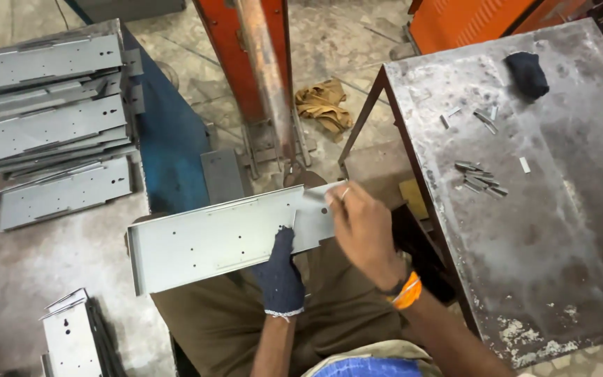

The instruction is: The person holds a long sheet-metal panel on their lap, picks small metal pins from the worktable, inserts them into pre-drilled holes in the panel, and uses a foot-operated arbor press to press each pin flush into the panel, repeating the cycle and setting finished panels on a stack.

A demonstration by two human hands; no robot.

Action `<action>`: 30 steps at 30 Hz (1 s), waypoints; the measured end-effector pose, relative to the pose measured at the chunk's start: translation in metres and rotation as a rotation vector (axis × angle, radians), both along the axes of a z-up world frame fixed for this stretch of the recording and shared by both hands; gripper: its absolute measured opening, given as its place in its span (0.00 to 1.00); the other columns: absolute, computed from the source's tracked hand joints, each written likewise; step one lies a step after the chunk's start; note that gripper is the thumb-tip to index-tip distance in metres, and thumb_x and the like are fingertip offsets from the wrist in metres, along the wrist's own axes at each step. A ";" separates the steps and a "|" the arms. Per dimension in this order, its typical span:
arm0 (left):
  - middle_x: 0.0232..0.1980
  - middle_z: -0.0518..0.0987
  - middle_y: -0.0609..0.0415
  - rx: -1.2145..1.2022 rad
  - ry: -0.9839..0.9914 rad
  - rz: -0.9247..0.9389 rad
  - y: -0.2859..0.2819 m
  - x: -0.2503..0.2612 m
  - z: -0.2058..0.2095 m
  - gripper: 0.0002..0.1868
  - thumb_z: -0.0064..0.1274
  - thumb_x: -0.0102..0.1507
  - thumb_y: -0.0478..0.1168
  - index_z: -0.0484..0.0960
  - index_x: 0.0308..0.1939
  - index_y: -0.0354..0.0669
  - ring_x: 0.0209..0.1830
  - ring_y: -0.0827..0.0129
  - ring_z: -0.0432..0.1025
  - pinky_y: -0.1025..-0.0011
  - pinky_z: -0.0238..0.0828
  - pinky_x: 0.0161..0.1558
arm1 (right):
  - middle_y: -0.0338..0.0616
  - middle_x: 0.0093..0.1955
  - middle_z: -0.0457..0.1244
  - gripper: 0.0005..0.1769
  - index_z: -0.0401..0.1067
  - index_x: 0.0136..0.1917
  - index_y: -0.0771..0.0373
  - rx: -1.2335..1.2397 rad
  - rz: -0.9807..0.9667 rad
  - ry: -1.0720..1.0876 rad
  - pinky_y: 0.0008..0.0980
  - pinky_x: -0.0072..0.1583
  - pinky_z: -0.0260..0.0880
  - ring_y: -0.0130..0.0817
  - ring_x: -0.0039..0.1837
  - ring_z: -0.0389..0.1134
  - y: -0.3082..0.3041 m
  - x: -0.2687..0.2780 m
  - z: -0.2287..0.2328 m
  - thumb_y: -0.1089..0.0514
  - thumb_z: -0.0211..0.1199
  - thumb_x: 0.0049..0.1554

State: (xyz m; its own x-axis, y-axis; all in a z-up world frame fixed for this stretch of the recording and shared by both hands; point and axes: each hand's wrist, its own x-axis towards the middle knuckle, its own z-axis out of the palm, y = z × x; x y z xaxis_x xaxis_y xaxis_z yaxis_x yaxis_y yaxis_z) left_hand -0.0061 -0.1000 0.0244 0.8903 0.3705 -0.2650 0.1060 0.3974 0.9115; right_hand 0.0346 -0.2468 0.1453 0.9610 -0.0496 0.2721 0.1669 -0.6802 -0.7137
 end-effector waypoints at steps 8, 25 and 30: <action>0.51 0.83 0.50 -0.009 0.026 -0.006 0.003 -0.010 0.031 0.16 0.58 0.63 0.35 0.83 0.52 0.29 0.48 0.67 0.76 0.66 0.74 0.52 | 0.44 0.42 0.65 0.04 0.79 0.44 0.62 -0.148 0.126 -0.139 0.42 0.52 0.64 0.45 0.49 0.66 0.048 -0.022 0.008 0.60 0.67 0.56; 0.52 0.83 0.49 0.093 0.022 -0.137 -0.004 -0.012 0.015 0.16 0.56 0.65 0.37 0.82 0.55 0.31 0.49 0.66 0.77 0.64 0.75 0.51 | 0.44 0.42 0.69 0.07 0.76 0.42 0.62 -0.255 0.069 -0.101 0.43 0.49 0.70 0.46 0.48 0.70 0.034 -0.012 0.003 0.56 0.68 0.55; 0.56 0.82 0.48 0.826 -0.241 -0.254 0.000 -0.019 -0.006 0.16 0.50 0.70 0.33 0.84 0.60 0.32 0.54 0.65 0.76 0.62 0.70 0.56 | 0.44 0.46 0.68 0.05 0.76 0.45 0.62 -0.237 0.157 -0.109 0.42 0.51 0.71 0.46 0.50 0.70 0.036 -0.023 -0.001 0.59 0.66 0.57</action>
